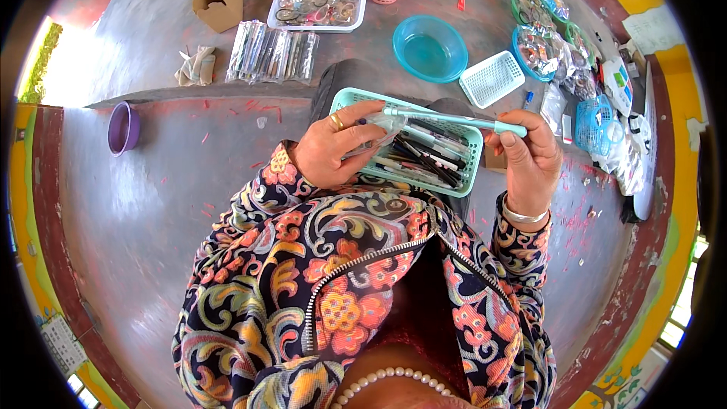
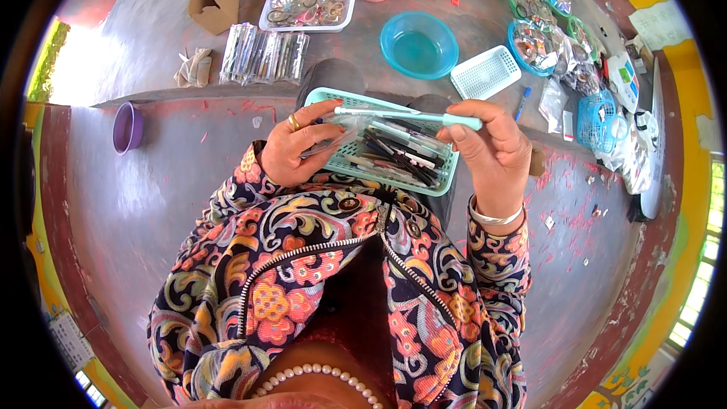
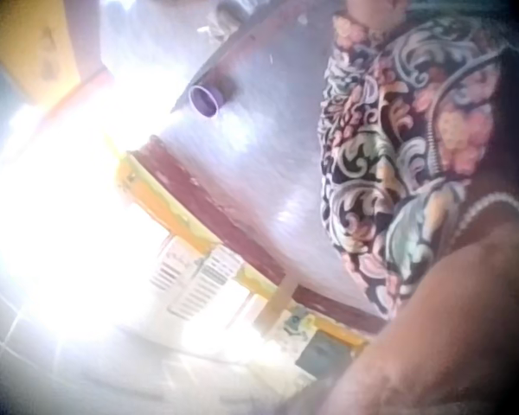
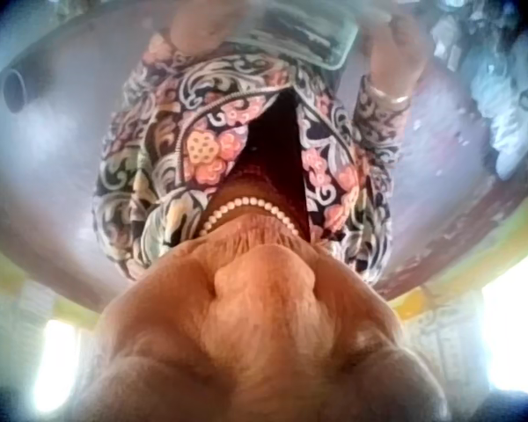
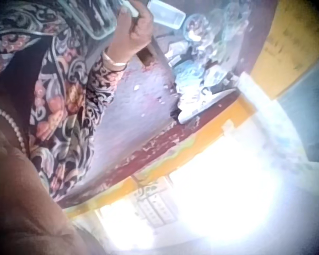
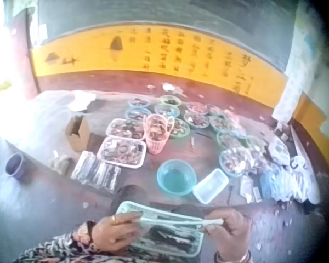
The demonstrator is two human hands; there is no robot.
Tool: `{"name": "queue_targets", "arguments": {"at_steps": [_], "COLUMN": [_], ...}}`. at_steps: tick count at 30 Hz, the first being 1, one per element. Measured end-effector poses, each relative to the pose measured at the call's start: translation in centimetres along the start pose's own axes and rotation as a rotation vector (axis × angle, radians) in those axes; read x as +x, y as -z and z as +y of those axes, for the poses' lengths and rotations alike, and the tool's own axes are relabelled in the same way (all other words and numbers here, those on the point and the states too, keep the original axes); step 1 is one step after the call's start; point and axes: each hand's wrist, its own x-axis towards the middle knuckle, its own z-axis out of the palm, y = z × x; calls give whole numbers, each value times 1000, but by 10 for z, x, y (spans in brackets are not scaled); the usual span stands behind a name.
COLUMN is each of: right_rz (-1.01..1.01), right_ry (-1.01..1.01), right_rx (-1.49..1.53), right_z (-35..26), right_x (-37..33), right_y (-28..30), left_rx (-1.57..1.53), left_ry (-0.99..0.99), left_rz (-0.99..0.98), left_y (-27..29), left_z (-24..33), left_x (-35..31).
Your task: The person sits on the floor and organizes pens from a light blue basket into small clear plastic bags. They repeatedly pick up pens, place them into a bag, and then place the filled bag into the basket.
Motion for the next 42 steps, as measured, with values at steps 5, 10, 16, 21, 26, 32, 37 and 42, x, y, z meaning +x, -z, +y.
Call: {"name": "queue_targets", "arguments": {"at_steps": [5,10,16,21,26,32,37,42], "right_rz": [-143,-252,-403,-508,-625,-626,-594,-452], "right_ry": [171,240,217,437,476,390,460,307], "right_rx": [-483,-549,-658,-642,-730,-791,-793,-740], "right_z": [-22,-41,-48,-17,3,17,19,14], "right_x": [10,16,26,37,42,45,44,50], "right_y": [-12,-22,-29,-50,-68,-77,-75,-68], "left_rx": [1,-3,-1,6,-17,-35,-10,-54], "left_ry": [11,6,11,9,27,45,25,81], "left_rz": [-15,-4,2,1,-7,-16,-1,16], "left_y": [0,0,-1,-1,-1,-1,-2,0], "left_z": [-1,-2,0,1,1,2,1,4], "left_x": [-4,-5,-2,-1,1,2,2,2]}}
